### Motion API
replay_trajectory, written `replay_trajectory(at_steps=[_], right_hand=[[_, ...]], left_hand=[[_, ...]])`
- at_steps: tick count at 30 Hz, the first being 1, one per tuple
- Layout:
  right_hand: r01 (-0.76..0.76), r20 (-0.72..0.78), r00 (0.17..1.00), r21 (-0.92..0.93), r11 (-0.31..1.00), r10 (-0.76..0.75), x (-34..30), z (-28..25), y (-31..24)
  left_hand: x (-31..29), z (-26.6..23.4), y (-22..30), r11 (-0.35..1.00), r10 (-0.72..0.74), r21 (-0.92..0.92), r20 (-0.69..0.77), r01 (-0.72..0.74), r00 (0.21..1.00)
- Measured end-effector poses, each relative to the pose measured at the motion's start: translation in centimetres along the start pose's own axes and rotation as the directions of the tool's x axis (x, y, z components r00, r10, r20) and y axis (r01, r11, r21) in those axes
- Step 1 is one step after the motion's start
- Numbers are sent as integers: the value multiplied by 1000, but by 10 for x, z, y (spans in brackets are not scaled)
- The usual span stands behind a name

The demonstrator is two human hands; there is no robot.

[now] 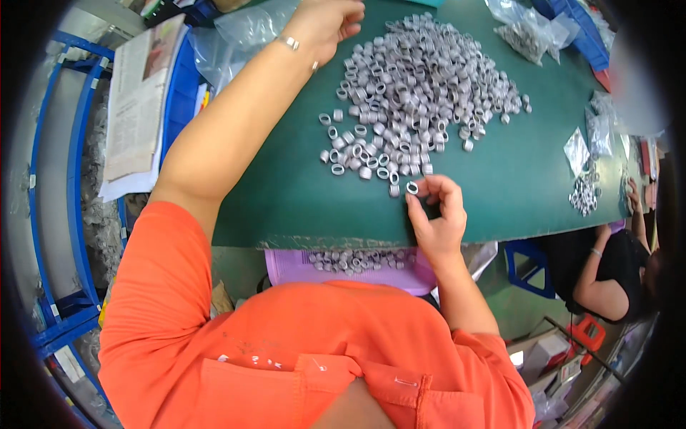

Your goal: The person repeatedly picks up small cylindrical metal parts from a pile on a green table and joins two pieces together by hand. They place the assembled units into a purple tray and occasionally transfer parts into a blue basket. Other workers are visible in the background performing similar tasks.

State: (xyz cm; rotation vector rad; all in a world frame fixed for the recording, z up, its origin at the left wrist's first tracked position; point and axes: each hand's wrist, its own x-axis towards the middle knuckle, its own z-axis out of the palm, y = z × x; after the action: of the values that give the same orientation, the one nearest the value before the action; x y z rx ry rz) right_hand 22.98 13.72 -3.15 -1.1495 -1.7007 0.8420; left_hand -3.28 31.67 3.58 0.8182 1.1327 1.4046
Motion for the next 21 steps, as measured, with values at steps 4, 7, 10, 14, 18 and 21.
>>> replay_trajectory(at_steps=[4,7,10,14,18,21], right_hand=[[33,7,999,80,996,-34,-5,-2,0],[41,18,999,204,978,-45,-9,1,0],[103,-25,995,319,942,-100,-17,4,-5],[278,-2,958,237,931,-286,-30,7,-19],[177,1,984,176,968,-180,-27,8,-27],[120,103,984,196,973,-142,-26,5,-30]], left_hand=[[-105,13,-29,973,-154,200,199,113,968],[-160,17,-53,946,-263,249,212,208,941],[-202,34,-53,901,-371,312,191,302,909],[-227,35,-58,895,-406,318,288,314,867],[-241,28,-70,968,-126,243,248,65,961],[-251,26,-74,986,-49,164,180,19,982]])
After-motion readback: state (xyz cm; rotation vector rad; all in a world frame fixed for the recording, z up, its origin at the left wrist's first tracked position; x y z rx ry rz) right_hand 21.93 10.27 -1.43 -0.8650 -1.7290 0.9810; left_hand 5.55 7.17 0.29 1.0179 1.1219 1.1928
